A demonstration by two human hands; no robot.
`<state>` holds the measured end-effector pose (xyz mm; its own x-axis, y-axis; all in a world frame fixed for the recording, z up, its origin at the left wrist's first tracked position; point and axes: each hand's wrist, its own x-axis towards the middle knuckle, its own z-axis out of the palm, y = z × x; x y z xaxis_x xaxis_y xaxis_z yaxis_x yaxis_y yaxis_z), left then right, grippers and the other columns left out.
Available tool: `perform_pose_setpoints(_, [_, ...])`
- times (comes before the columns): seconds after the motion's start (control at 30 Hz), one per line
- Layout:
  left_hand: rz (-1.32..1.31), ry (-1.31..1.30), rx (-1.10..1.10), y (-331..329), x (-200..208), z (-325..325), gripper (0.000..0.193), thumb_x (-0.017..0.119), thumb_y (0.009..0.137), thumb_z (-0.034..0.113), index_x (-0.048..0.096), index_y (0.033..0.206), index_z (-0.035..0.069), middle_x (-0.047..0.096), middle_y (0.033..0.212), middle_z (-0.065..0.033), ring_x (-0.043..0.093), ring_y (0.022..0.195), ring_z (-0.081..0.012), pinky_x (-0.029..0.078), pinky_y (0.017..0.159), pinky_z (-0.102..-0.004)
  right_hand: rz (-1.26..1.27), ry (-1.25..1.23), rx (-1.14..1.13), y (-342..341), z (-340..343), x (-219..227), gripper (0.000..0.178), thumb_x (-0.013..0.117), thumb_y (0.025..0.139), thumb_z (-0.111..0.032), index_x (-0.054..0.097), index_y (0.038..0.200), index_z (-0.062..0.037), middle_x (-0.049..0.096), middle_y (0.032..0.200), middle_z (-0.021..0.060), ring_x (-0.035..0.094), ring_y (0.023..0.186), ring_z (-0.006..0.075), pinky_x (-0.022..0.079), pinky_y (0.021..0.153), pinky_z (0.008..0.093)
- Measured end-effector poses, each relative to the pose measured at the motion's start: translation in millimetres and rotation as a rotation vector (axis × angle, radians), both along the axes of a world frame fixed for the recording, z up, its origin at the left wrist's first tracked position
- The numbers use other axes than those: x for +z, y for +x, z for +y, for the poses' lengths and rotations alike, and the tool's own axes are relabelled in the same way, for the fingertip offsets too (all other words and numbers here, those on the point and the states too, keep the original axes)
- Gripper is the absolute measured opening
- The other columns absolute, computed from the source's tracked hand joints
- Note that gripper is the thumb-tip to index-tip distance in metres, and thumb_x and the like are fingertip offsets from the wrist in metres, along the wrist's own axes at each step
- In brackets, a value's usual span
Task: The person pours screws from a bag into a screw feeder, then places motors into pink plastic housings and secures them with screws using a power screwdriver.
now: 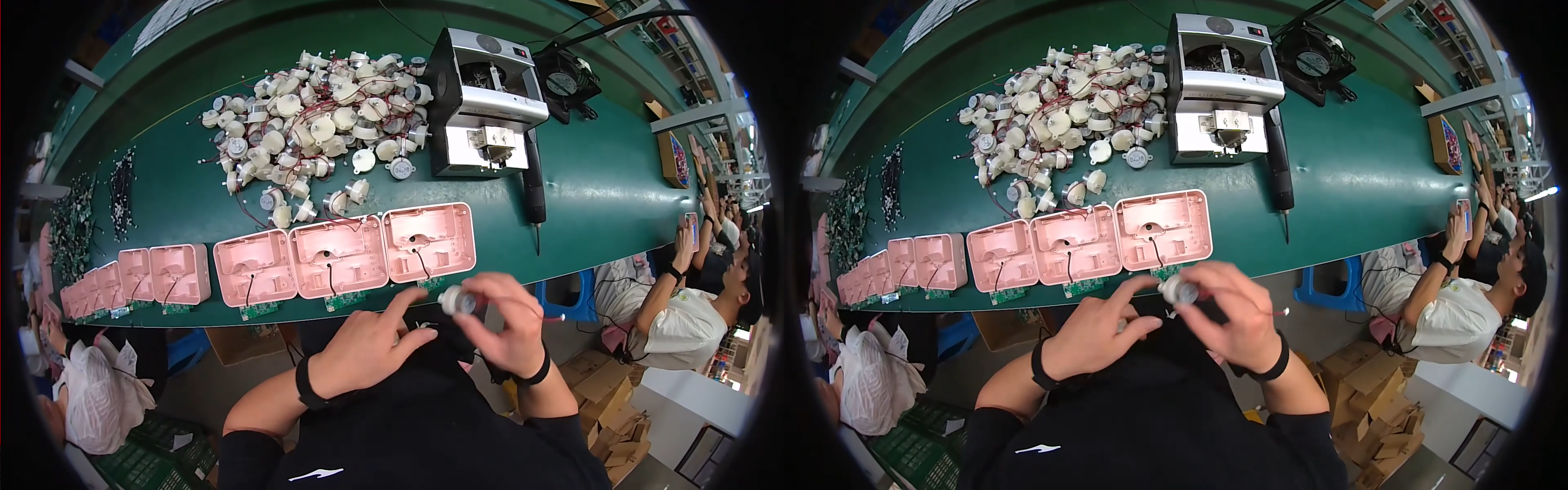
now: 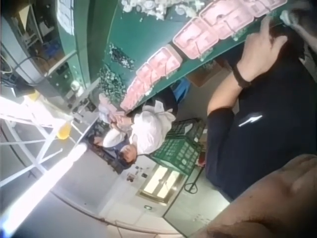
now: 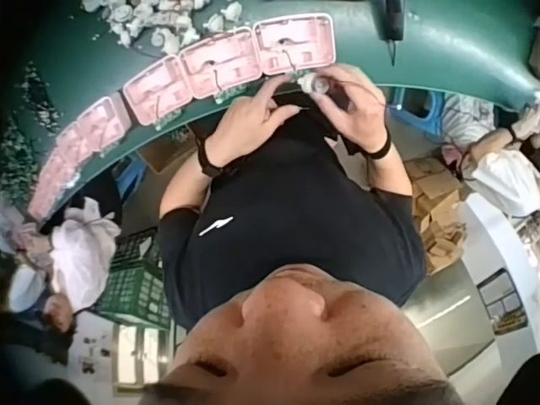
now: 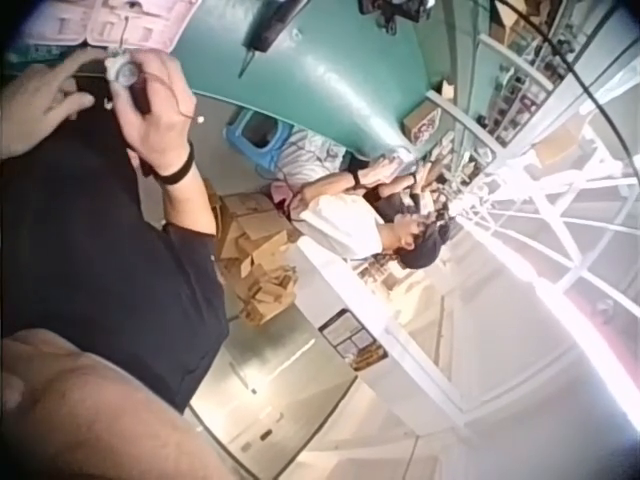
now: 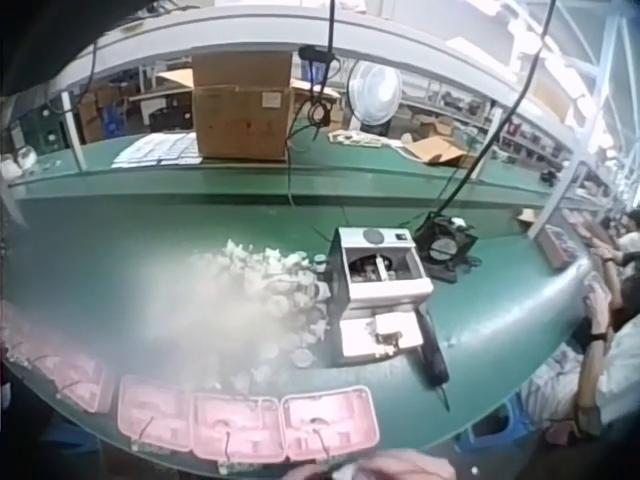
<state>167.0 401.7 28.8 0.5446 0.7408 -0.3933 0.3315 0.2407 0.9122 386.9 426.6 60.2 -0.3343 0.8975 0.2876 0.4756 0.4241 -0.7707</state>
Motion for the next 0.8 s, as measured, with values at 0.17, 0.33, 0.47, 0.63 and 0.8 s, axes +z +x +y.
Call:
perform_pose_setpoints(0.17, [0.376,0.412,-0.02,15.8,-24.5,0.4,0.068,0.064,0.093,0.03,0.032,0.148,0.005,0.066,0.065,-0.0158,0.065,0.058,-0.0361,0.052,0.056,-0.0448,-0.039,-0.062,-0.043,6.3,17.5,-20.1,0.029,0.078,0.073,0.003,0.066,0.1,0.0038,0.067,0.097,0.0132,0.065,0.075,0.0185,0.054,0.068,0.0278])
perform_pose_setpoints(0.33, [0.486,0.543,-0.014,18.6,-32.3,7.2,0.068,0.064,0.092,0.028,0.033,0.147,0.002,0.063,0.058,-0.0146,0.065,0.055,-0.0347,0.052,0.052,-0.0446,-0.049,-0.048,-0.021,-0.3,33.1,-37.9,0.028,0.076,0.074,0.005,0.067,0.101,0.0021,0.067,0.099,0.0116,0.065,0.075,0.0181,0.054,0.069,0.0279])
perform_pose_setpoints(0.47, [0.486,0.567,0.011,20.4,-39.8,8.8,0.063,0.065,0.091,0.027,0.039,0.142,0.001,0.062,0.058,-0.0143,0.065,0.054,-0.0339,0.052,0.051,-0.0444,-0.001,-0.121,-0.011,-5.3,37.9,-51.9,0.026,0.076,0.075,0.005,0.067,0.1,0.0022,0.067,0.099,0.0112,0.065,0.075,0.0184,0.054,0.068,0.0282])
perform_pose_setpoints(0.63, [0.463,0.716,0.09,22.6,-53.9,4.9,0.059,0.067,0.09,0.026,0.044,0.137,-0.001,0.063,0.058,-0.0141,0.065,0.054,-0.033,0.052,0.05,-0.0436,-0.032,-0.044,0.051,-9.8,41.8,-56.6,0.026,0.077,0.074,0.003,0.068,0.099,0.0011,0.067,0.098,0.0103,0.065,0.076,0.0211,0.054,0.067,0.0291])
perform_pose_setpoints(0.8, [0.481,0.681,0.082,22.3,-51.4,6.1,0.059,0.068,0.089,0.027,0.046,0.134,-0.003,0.063,0.059,-0.0141,0.066,0.054,-0.0327,0.052,0.05,-0.0427,-0.244,0.248,0.237,-20.0,58.8,-51.3,0.029,0.079,0.07,-0.002,0.069,0.097,-0.003,0.066,0.098,0.0074,0.064,0.081,0.0242,0.054,0.067,0.0322])
